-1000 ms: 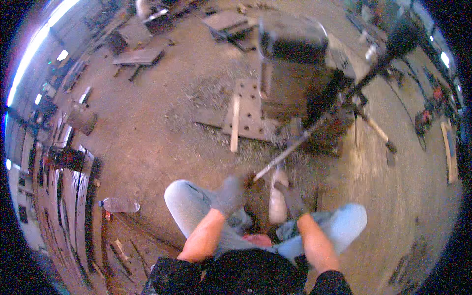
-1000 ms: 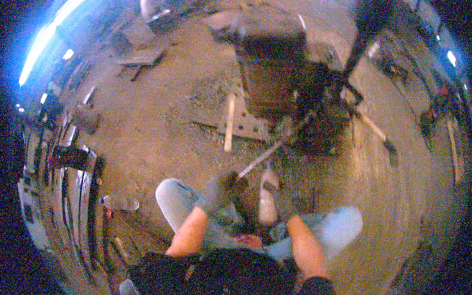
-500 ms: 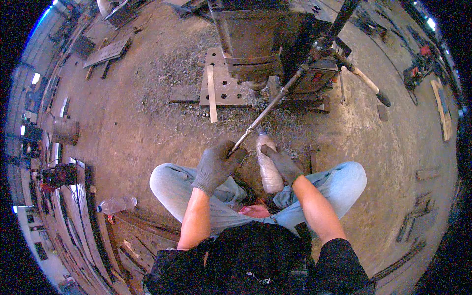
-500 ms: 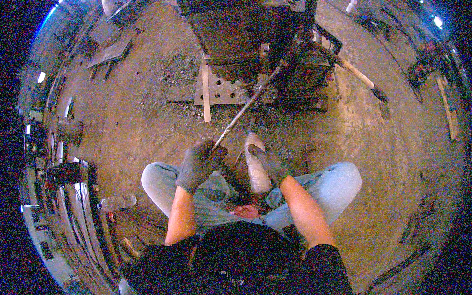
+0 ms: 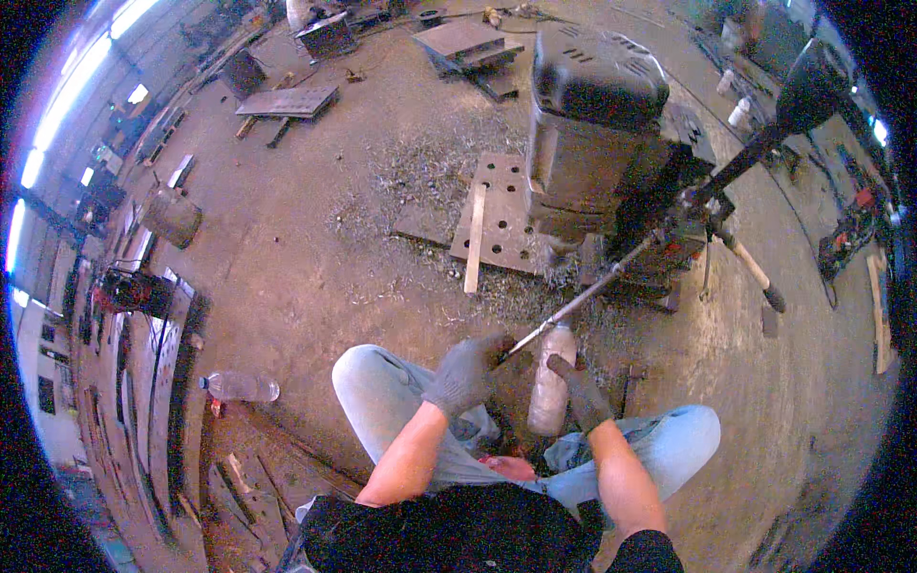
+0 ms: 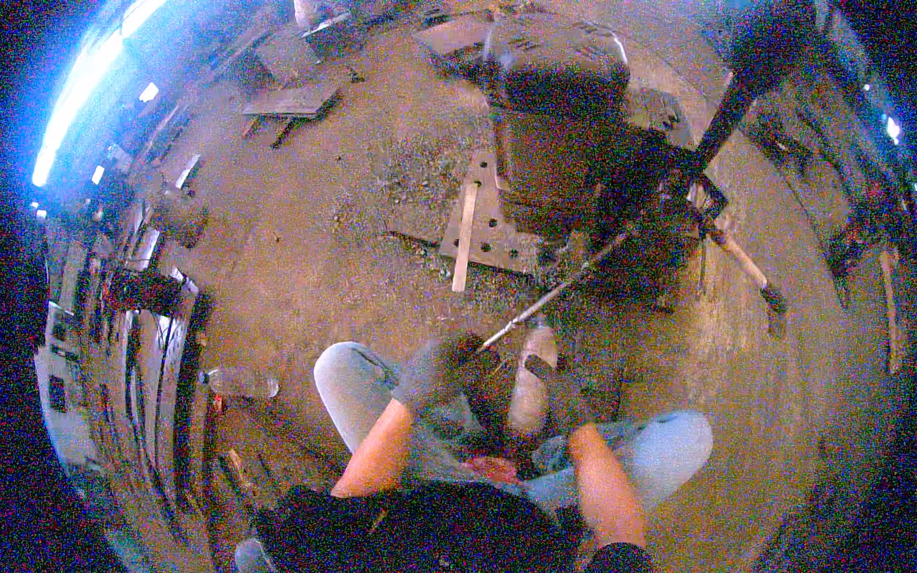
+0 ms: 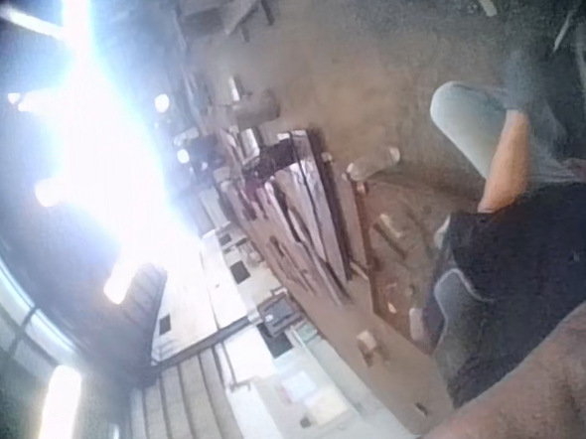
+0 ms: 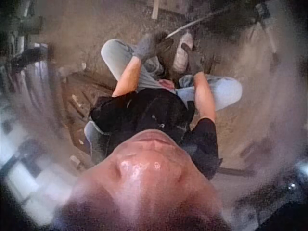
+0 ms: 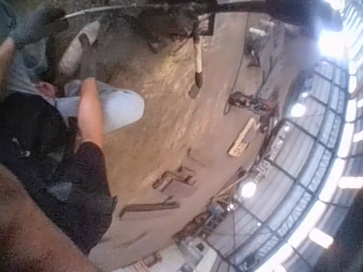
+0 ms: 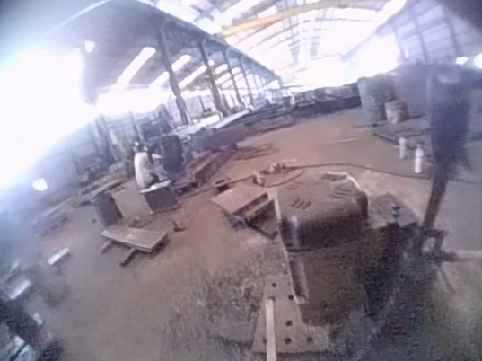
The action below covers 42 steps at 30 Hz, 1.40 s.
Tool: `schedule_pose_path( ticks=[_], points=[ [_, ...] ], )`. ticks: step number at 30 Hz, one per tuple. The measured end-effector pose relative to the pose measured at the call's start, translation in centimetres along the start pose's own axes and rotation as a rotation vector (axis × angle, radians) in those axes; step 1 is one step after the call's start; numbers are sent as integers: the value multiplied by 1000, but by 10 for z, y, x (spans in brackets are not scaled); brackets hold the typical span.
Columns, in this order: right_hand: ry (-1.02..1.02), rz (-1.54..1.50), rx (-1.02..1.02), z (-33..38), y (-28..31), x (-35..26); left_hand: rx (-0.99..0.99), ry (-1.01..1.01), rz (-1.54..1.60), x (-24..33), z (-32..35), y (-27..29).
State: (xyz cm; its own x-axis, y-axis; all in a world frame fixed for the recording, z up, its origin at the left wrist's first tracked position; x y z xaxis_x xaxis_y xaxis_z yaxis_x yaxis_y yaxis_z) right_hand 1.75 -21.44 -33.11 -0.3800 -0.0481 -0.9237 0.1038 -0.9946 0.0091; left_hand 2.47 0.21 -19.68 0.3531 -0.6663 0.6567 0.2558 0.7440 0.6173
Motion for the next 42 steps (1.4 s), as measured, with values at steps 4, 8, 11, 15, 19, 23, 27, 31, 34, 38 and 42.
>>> schedule_pose_path(
  ticks=[4, 8, 11, 15, 19, 23, 27, 31, 34, 38, 42],
  points=[
    [-142, 8, -75, 9, -10, -28, -7, -24, 68, -14, -5, -5],
    [-85, 62, -14, 8, 0, -22, -46, 34, 53, 10, 4, 3],
    [-17, 84, -24, -4, 2, -5, 14, 13, 77, 3, 0, -2],
    [7, 224, -49, -17, 10, 13, 27, 32, 21, 4, 0, -1],
    [-103, 166, -116, -19, 11, 30, 16, 39, 13, 10, 2, 1],
    [-117, 204, -165, -13, 7, 3, -11, 13, 35, 3, 3, 5],
    [-62, 175, -14, -11, 4, 7, -6, -1, -7, 2, 3, 4],
    [38, 318, 20, -18, 12, 17, -17, 70, -28, 3, 1, 1],
    [-15, 281, 9, -19, 14, 21, -24, 36, 17, 3, 2, 3],
    [-34, 247, 13, -20, 12, 22, 18, 12, 82, 1, 3, 2],
    [66, 339, 78, -26, 18, 34, 30, -8, 95, 7, 6, 4]
  ],
)
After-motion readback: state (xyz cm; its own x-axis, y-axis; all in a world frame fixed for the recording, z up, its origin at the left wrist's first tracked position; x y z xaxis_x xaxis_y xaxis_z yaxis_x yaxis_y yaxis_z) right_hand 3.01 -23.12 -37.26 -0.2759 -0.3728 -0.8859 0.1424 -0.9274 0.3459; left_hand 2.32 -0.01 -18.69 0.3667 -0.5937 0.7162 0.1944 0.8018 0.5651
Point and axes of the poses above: each hand's wrist, its own z-axis away from the middle knuckle, its own y-axis out of the back of the hand, x = y × z, the point moved 5 cm from there along -z, towards the middle knuckle, and after that the axes turned 15 degrees about y, right-handed, at the moved point
